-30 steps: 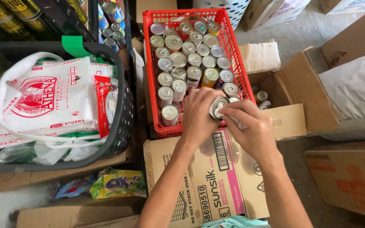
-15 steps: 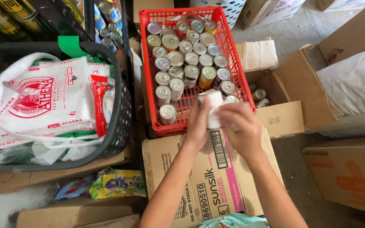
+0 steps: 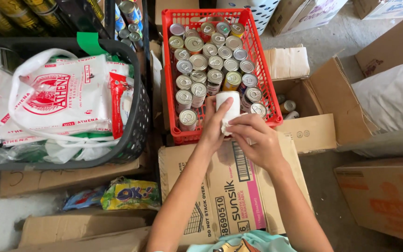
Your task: Cleaning individual cans with a cloth and organizing them into boxes
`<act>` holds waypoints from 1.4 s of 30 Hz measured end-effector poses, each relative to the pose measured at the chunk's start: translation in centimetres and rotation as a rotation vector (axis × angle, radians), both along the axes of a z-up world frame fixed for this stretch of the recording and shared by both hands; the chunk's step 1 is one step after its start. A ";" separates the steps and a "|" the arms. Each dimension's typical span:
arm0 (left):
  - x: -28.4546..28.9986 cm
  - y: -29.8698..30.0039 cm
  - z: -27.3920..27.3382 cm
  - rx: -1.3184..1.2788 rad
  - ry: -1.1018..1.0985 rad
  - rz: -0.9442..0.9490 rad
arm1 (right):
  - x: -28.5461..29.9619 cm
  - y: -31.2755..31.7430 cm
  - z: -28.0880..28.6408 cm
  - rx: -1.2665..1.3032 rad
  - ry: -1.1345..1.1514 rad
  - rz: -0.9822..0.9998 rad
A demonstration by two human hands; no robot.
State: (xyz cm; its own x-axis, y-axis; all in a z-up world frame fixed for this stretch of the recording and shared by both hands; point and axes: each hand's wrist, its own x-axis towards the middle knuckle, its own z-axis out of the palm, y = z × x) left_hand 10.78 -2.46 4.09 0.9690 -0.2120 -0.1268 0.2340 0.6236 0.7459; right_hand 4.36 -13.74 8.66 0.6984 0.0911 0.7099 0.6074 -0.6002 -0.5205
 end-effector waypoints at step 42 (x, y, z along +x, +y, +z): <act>-7.5 -1.1 4.7 0.125 -0.022 0.021 | -4.8 -0.7 1.0 -0.138 0.273 0.120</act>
